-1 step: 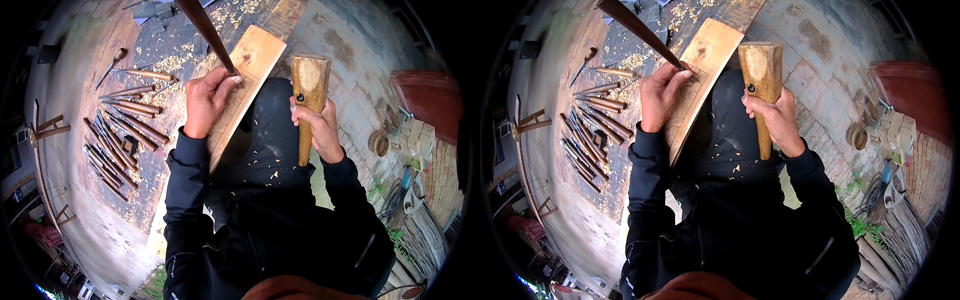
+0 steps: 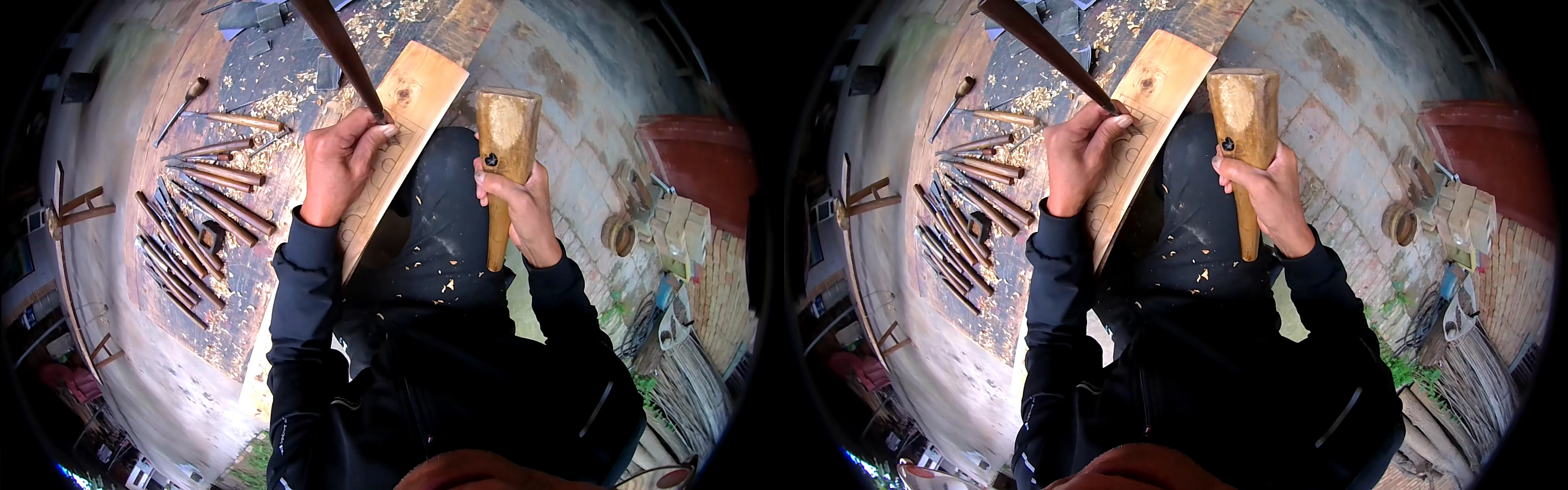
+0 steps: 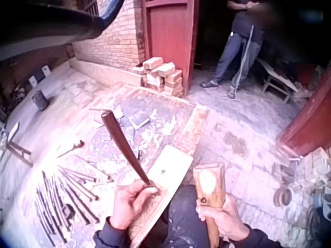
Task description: The person carves a decorative pattern into a rectangular wooden plank using a chisel and a wooden mallet. They hold the plank on a workbench, strike the chisel to remove wood shavings, and periodically reposition the plank to continue the carving along its length.
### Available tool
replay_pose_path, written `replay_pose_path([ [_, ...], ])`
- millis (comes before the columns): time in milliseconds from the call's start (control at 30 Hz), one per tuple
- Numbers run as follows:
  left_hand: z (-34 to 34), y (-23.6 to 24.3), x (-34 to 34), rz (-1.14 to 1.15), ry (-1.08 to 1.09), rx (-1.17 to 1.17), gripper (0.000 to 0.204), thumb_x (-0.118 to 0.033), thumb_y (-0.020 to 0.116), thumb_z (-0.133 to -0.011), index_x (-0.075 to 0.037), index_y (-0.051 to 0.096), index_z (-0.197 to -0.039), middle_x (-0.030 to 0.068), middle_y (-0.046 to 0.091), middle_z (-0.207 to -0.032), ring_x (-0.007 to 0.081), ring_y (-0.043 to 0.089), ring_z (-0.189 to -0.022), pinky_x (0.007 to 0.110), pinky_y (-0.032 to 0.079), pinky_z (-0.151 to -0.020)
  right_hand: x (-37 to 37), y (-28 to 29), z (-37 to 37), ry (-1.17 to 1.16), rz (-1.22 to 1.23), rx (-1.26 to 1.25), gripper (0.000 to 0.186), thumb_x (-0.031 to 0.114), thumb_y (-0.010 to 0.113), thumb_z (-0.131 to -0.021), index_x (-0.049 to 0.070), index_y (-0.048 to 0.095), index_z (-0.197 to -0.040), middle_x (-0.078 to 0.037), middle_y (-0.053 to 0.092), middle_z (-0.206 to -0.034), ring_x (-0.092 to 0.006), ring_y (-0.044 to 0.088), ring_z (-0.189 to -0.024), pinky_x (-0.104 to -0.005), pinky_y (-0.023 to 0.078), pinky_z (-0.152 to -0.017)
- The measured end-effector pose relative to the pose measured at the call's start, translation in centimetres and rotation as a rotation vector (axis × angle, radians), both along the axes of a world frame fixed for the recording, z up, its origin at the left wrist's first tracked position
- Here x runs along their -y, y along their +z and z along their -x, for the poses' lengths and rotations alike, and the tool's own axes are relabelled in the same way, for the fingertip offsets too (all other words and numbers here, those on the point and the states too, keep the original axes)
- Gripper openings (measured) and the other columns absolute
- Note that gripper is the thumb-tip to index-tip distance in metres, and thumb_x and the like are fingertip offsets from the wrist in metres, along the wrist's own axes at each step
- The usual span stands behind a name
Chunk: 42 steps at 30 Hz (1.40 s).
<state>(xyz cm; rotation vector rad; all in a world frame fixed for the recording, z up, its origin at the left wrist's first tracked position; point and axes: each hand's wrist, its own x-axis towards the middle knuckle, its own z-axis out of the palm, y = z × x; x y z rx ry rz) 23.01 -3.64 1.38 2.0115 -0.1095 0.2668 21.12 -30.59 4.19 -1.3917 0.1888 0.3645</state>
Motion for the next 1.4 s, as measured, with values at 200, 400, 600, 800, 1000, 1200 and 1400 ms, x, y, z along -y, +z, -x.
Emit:
replay_pose_path([
  [200, 0.0, 0.6, 0.4, -0.058, -0.006, 0.089, 0.011, -0.013, 0.08, -0.096, -0.003, 0.078, -0.099, 0.0145, 0.072, -0.074, 0.0277, 0.074, -0.063, 0.036, 0.054, -0.059, 0.0, -0.1, 0.2, -0.005, -0.004, -0.001, 0.025, 0.002, 0.079, -0.088, -0.007, 0.068, -0.109, -0.01, 0.072, -0.093, -0.0145, 0.068, -0.074, -0.0292, 0.054, -0.066],
  [400, 0.0, 0.1, 0.2, -0.044, 0.007, 0.066, 0.012, -0.014, 0.081, -0.095, -0.003, 0.078, -0.099, 0.0154, 0.072, -0.075, 0.0311, 0.074, -0.064, 0.036, 0.054, -0.06, 0.0, -0.2, 0.1, -0.006, -0.005, -0.003, 0.026, 0.002, 0.079, -0.088, -0.008, 0.068, -0.109, -0.011, 0.072, -0.093, -0.0147, 0.068, -0.074, -0.0293, 0.054, -0.066],
  [600, 0.2, 0.8, 0.4, -0.142, -0.023, 0.05, 0.01, -0.014, 0.079, -0.097, -0.004, 0.079, -0.102, 0.0143, 0.075, -0.079, 0.0267, 0.076, -0.069, 0.034, 0.056, -0.063, 0.1, -0.2, 0.1, 0.004, -0.007, 0.01, 0.025, 0.002, 0.079, -0.088, -0.008, 0.068, -0.109, -0.01, 0.072, -0.092, -0.0147, 0.068, -0.074, -0.0294, 0.054, -0.066],
  [800, 0.5, 1.3, 0.8, -0.304, -0.088, 0.162, 0.01, -0.013, 0.08, -0.094, -0.006, 0.078, -0.102, 0.0156, 0.073, -0.079, 0.0329, 0.073, -0.067, 0.039, 0.055, -0.062, 0.3, 1.0, -0.1, 0.024, 0.196, 0.209, 0.029, 0.005, 0.08, -0.09, -0.007, 0.068, -0.114, -0.009, 0.072, -0.095, -0.016, 0.068, -0.077, -0.0295, 0.056, -0.071],
  [1000, 0.4, 1.4, 1.5, -0.377, -0.159, 0.271, 0.015, -0.008, 0.078, -0.088, -0.009, 0.073, -0.102, 0.0125, 0.071, -0.078, 0.0333, 0.072, -0.07, 0.043, 0.055, -0.061, 4.0, 13.0, -4.3, -0.415, 0.429, 1.162, 0.042, 0.006, 0.078, -0.093, -0.008, 0.063, -0.13, -0.013, 0.076, -0.104, -0.0207, 0.07, -0.085, -0.0371, 0.06, -0.087],
  [1200, 0.8, 1.9, 1.3, -0.431, -0.154, 0.329, 0.01, -0.008, 0.073, -0.091, -0.01, 0.069, -0.1, 0.0122, 0.064, -0.07, 0.0336, 0.068, -0.065, 0.046, 0.051, -0.057, 3.8, 14.9, -6.3, -0.244, 0.965, 1.416, 0.047, -0.001, 0.081, -0.086, 0.0, 0.069, -0.131, -0.015, 0.077, -0.12, -0.0281, 0.075, -0.105, -0.0392, 0.059, -0.095],
  [1400, 0.5, 1.4, 1.5, -0.402, -0.152, 0.342, 0.009, -0.007, 0.071, -0.092, -0.009, 0.069, -0.1, 0.0128, 0.065, -0.07, 0.0339, 0.068, -0.065, 0.045, 0.052, -0.057, 3.9, 17.9, -6.4, -0.443, 0.713, 1.115, 0.038, -0.004, 0.08, -0.092, -0.006, 0.07, -0.129, -0.015, 0.076, -0.125, -0.0215, 0.073, -0.114, -0.0365, 0.058, -0.097],
])
